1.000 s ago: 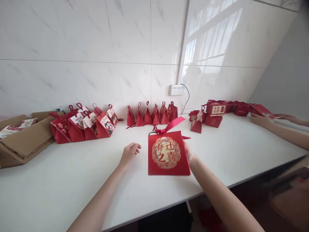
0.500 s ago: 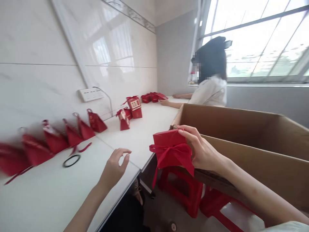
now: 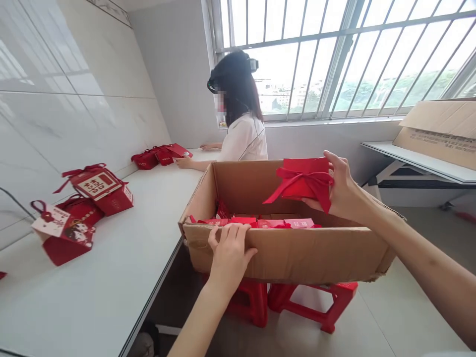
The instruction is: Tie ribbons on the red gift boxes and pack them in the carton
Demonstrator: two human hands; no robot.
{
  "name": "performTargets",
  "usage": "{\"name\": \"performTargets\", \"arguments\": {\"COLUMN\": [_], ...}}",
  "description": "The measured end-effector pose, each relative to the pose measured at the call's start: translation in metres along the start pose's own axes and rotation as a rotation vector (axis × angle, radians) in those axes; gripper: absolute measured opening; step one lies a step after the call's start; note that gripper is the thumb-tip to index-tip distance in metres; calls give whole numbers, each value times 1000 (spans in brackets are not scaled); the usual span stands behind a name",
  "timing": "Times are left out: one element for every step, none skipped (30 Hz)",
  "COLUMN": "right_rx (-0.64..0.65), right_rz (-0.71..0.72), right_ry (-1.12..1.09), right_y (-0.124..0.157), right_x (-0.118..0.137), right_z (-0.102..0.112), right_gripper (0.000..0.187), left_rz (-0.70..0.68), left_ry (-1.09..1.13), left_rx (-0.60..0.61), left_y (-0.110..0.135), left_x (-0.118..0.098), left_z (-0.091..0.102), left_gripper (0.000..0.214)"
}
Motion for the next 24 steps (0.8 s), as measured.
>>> {"name": "performTargets", "arguments": {"right_rx": [27, 41, 38, 23, 7, -2, -2, 6, 23, 47, 77, 116, 170, 239, 323, 419, 513, 596, 665, 714, 742, 758, 772, 788], "right_rz": [-45, -86, -126, -166, -208, -251, -288, -311, -322, -324, -323, -323, -329, -333, -331, -324, -319, -320, -329, -346, -368, -386, -396, -400], "right_ry": [13, 30, 52, 71, 82, 79, 67, 50, 36, 35, 44, 60, 70, 65, 42, 8, -22, -37, -33, -10, 25, 56, 77, 89], "right_y": [3, 7, 11, 17, 23, 29, 34, 39, 43, 46, 49, 51, 53, 56, 60, 65, 71, 77, 82, 86, 89, 90, 90, 90], "right_x": [-10, -18, -24, -29, -33, -37, -41, -45, -48, -52, -55, -60, -65, -71, -76, -80, -84, -87, -91, -95, -99, -102, -105, -106], "right_z": [-7, -12, -16, -19, -20, -21, -20, -20, -18, -17, -15, -14, -14, -16, -19, -24, -28, -31, -33, -33, -31, -29, -27, -25], "right_gripper": [99, 98, 98, 98, 99, 100, 100, 101, 101, 101, 99, 96, 92, 89, 85, 82, 78, 75, 72, 70, 68, 67, 65, 64], "left_rz": [9, 8, -9, -28, -44, -57, -59, -64, -74, -96, -118, -128, -135, -138, -142, -154, -174, -195, -203, -203, -201, -196, -194, -195], "left_ry": [9, 17, 27, 39, 51, 63, 69, 69, 60, 43, 24, 9, -3, -12, -22, -33, -43, -53, -60, -65, -69, -73, -78, -81], "left_rx": [-53, -116, -174, -231, -280, -320, -352, -373, -380, -375, -362, -356, -350, -347, -348, -347, -344, -343, -343, -347, -352, -354, -353, -351], "left_y": [4, 10, 16, 23, 30, 36, 41, 45, 48, 49, 50, 51, 50, 50, 49, 48, 48, 47, 47, 47, 46, 46, 46, 46], "left_x": [1, 1, -1, -3, -6, -9, -11, -13, -15, -18, -19, -19, -18, -16, -15, -14, -15, -15, -15, -15, -15, -14, -14, -13], "left_z": [-1, -1, 0, 2, 4, 6, 7, 8, 9, 9, 8, 8, 8, 7, 8, 7, 7, 7, 7, 7, 8, 8, 8, 7], "left_gripper": [27, 20, 15, 10, 7, 7, 10, 12, 13, 12, 10, 9, 8, 8, 7, 6, 6, 6, 6, 6, 6, 5, 5, 5]}}
Point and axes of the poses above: each hand's wrist, its own y-axis away from the middle knuckle, its own z-axis out of the back of the hand, x = y × z, the point moved 7 cm from there along -y, towards the middle knuckle, and after that the axes turned 11 degrees about y, right-handed, at the moved point
